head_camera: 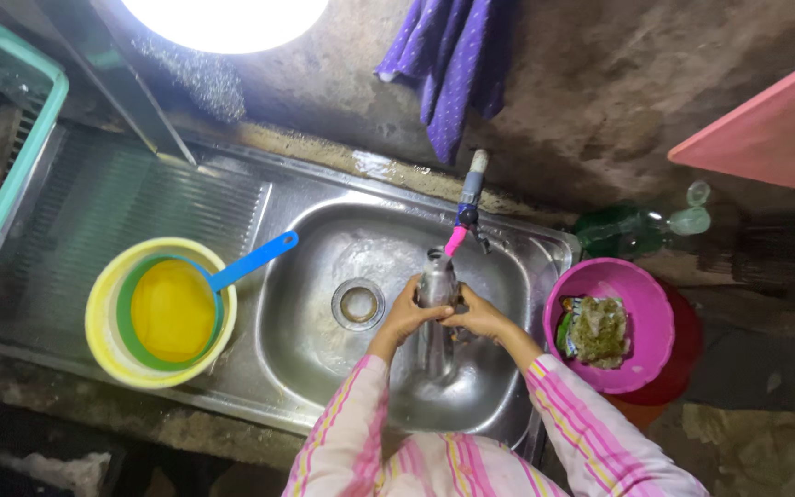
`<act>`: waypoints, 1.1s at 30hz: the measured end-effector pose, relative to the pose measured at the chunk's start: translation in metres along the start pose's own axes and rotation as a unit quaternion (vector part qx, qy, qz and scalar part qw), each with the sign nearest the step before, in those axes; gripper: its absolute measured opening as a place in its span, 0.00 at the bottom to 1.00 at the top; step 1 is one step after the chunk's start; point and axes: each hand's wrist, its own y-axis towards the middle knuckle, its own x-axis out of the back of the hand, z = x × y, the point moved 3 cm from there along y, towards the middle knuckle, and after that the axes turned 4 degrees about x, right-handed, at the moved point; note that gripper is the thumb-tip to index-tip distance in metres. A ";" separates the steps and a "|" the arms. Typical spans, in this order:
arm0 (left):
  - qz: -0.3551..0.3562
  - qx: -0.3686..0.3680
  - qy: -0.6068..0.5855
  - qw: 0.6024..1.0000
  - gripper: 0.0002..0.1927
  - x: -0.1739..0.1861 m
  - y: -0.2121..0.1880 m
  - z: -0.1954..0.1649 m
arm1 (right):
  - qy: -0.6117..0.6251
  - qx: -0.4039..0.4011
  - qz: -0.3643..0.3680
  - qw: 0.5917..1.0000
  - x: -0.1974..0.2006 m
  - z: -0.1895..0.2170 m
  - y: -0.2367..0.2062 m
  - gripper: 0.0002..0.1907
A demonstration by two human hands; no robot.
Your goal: The person holds a strainer in a pot of yellow soup on the stove, then carries the strainer to the sink and shakes the liquid into a bowl. They rinse the strainer and bowl, place a plate on the table, and then scrub and rinse a stainless steel thermos flask and its cap at the sink.
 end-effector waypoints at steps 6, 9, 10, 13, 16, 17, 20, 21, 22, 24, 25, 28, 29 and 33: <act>-0.104 0.020 0.012 0.994 0.50 0.002 0.002 0.001 | -0.062 0.032 -0.010 0.998 0.008 0.002 -0.004 0.48; -0.223 0.059 -0.157 0.960 0.49 0.017 0.019 0.001 | -0.250 0.038 -0.036 0.967 0.019 0.010 -0.013 0.53; -0.239 0.068 -0.287 0.925 0.50 0.022 0.027 0.000 | -0.321 0.070 -0.038 0.944 0.023 0.016 -0.018 0.54; -0.248 0.098 -0.447 0.854 0.48 0.034 0.042 -0.004 | -0.237 0.005 -0.087 0.968 0.034 0.029 -0.028 0.55; -0.242 0.123 -0.497 0.825 0.48 0.039 0.050 -0.010 | 0.002 -0.029 -0.117 0.993 0.027 0.047 -0.025 0.53; -0.241 0.131 -0.513 0.814 0.48 0.041 0.051 -0.011 | 0.083 -0.023 -0.118 0.989 0.020 0.054 -0.021 0.51; -0.293 0.139 -0.577 0.750 0.48 0.050 0.047 -0.012 | 0.139 -0.013 -0.103 0.985 0.002 0.075 0.002 0.38; -0.292 0.123 -0.586 0.746 0.48 0.053 0.046 -0.012 | 0.146 -0.001 -0.107 0.984 -0.003 0.080 0.009 0.40; -0.290 0.107 -0.596 0.741 0.49 0.055 0.045 -0.012 | 0.152 0.011 -0.110 0.982 -0.008 0.085 0.016 0.41; -0.282 0.097 -0.597 0.745 0.48 0.056 0.044 -0.011 | 0.148 0.042 -0.114 0.981 -0.018 0.089 0.026 0.43; -0.274 0.103 -0.587 0.755 0.48 0.053 0.044 -0.009 | 0.138 0.061 -0.119 0.981 -0.022 0.089 0.029 0.42; -0.210 0.097 -0.594 0.771 0.45 0.033 0.051 -0.007 | 0.125 0.099 -0.153 0.975 -0.023 0.082 0.026 0.42; -0.182 0.090 -0.602 0.772 0.43 0.024 0.054 -0.008 | 0.123 0.109 -0.168 0.972 -0.020 0.079 0.022 0.42; -0.146 0.115 -0.613 0.768 0.37 -0.013 0.063 -0.013 | 0.072 0.202 -0.228 0.950 0.007 0.064 -0.023 0.41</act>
